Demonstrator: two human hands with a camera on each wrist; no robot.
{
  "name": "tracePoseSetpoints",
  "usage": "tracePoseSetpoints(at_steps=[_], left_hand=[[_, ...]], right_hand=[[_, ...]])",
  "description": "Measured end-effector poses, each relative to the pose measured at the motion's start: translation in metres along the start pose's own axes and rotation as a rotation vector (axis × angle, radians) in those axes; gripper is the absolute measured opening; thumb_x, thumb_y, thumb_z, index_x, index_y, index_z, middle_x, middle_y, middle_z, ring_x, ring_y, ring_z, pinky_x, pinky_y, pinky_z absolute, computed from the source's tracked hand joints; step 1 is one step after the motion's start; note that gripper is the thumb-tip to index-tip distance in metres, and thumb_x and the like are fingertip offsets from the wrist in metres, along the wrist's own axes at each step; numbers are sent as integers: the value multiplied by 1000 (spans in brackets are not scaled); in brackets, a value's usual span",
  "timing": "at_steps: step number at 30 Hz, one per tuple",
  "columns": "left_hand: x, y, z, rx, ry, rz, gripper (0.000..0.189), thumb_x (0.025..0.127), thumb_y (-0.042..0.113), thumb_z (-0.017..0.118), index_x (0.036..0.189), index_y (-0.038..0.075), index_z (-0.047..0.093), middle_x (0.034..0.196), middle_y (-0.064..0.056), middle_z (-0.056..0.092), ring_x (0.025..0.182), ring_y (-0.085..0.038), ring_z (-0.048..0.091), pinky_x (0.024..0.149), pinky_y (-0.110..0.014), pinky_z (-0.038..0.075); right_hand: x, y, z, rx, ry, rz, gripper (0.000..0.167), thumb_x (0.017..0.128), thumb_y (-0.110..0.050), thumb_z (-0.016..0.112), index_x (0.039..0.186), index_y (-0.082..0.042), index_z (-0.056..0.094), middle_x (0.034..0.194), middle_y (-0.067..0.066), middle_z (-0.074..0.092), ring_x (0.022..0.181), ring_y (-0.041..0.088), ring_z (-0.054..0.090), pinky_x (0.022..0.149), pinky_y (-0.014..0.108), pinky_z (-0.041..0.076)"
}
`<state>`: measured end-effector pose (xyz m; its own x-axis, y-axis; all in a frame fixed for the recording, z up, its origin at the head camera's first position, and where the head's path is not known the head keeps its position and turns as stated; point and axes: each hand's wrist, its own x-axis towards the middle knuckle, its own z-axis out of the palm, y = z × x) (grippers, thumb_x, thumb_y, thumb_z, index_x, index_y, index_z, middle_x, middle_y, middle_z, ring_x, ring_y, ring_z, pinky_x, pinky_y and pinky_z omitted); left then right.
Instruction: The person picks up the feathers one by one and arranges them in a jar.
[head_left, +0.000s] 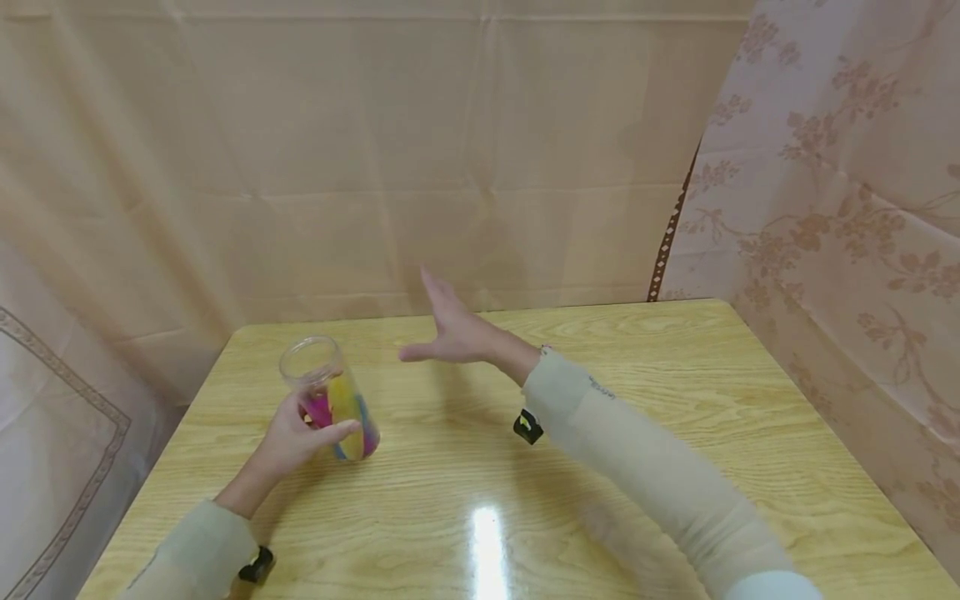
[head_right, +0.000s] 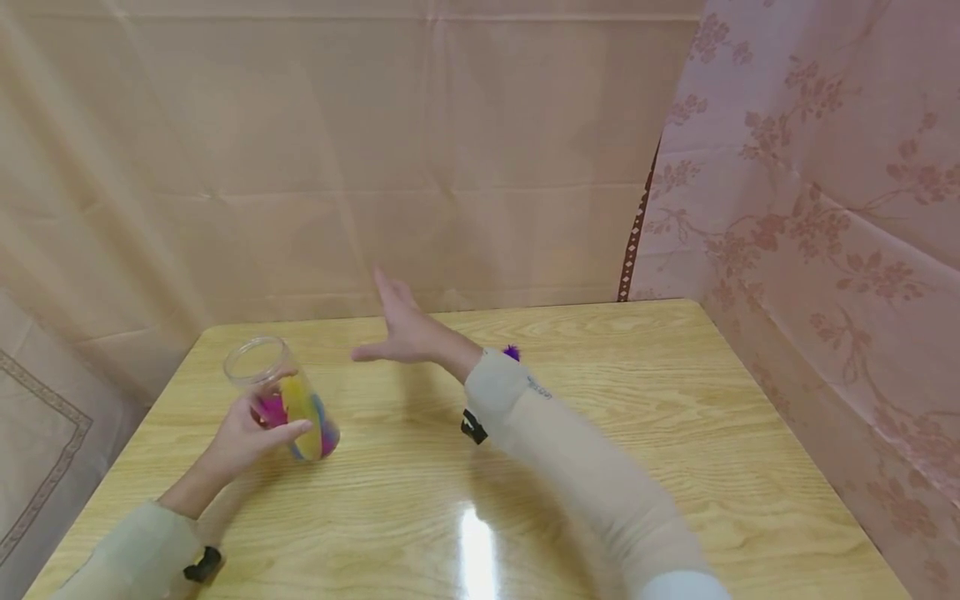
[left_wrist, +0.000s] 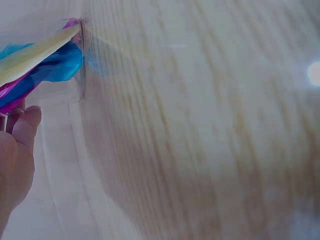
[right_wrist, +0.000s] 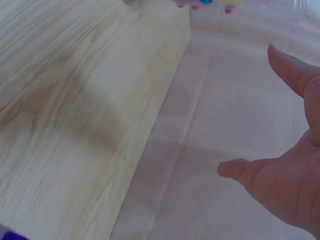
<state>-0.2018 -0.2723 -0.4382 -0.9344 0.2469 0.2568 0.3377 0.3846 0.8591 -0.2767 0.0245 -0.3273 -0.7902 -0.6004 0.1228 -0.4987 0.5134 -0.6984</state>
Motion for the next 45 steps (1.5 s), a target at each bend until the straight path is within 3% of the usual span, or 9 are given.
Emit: tracePoseSetpoints(at_steps=[5,11,14,18,22,26,33,40,45], left_hand=[[-1,0,0,1,-6,-26,70,86,7,81,146,5,44,123,-21,60,100,-23,62,75,-31,58],[-1,0,0,20,0,-39,73,86,8,82,148,6,43,126,-22,58,102,-27,60,76,-31,57],[-1,0,0,35,5,-46,74,86,9,83,148,7,43,129,-23,57,104,-29,59,76,-30,57],[-2,0,0,36,6,-57,74,86,10,83,148,6,43,130,-23,56,105,-30,58,77,-29,57],[-3,-1,0,27,6,-54,74,86,9,82,148,5,43,129,-23,56,104,-28,59,77,-29,57],[-3,-1,-1,23,7,-52,74,86,9,82,148,6,43,129,-23,56,103,-25,60,77,-29,57],[-3,1,0,16,4,-49,71,86,8,82,145,2,44,123,-22,59,100,-25,61,76,-30,57],[-2,2,0,10,2,-47,71,86,7,81,146,3,44,124,-22,58,101,-24,61,77,-30,57],[-1,2,-1,-13,-7,-45,67,87,6,80,143,4,45,119,-21,60,98,-22,62,75,-31,58]], right_hand=[[-7,19,-7,25,22,110,134,82,-40,86,159,-12,-21,167,20,-11,153,35,-4,121,52,14],[-18,42,-19,-15,33,227,133,83,-37,86,159,-13,-21,168,15,-13,152,37,-12,121,53,6],[-26,57,-27,-42,20,280,130,84,-35,85,159,-12,-19,168,15,-11,151,41,-13,120,56,3],[-35,84,-36,4,-9,400,125,86,-30,84,160,-11,-16,168,19,-10,150,44,-15,119,60,2],[-42,108,-41,18,-37,559,123,87,-29,82,159,-5,-15,164,29,-11,150,46,-13,119,60,7],[-49,125,-43,-22,-61,652,117,90,-33,79,160,-3,-9,162,36,-5,150,50,-3,118,61,15],[-65,140,-45,-60,-62,644,91,94,-32,72,156,8,19,159,30,27,147,46,23,119,55,20],[-74,152,-42,-114,31,579,66,100,-32,63,144,12,43,147,31,46,137,46,42,113,54,33],[-76,160,-37,-95,97,567,58,99,-34,66,134,11,54,135,28,57,126,42,53,107,52,41]])
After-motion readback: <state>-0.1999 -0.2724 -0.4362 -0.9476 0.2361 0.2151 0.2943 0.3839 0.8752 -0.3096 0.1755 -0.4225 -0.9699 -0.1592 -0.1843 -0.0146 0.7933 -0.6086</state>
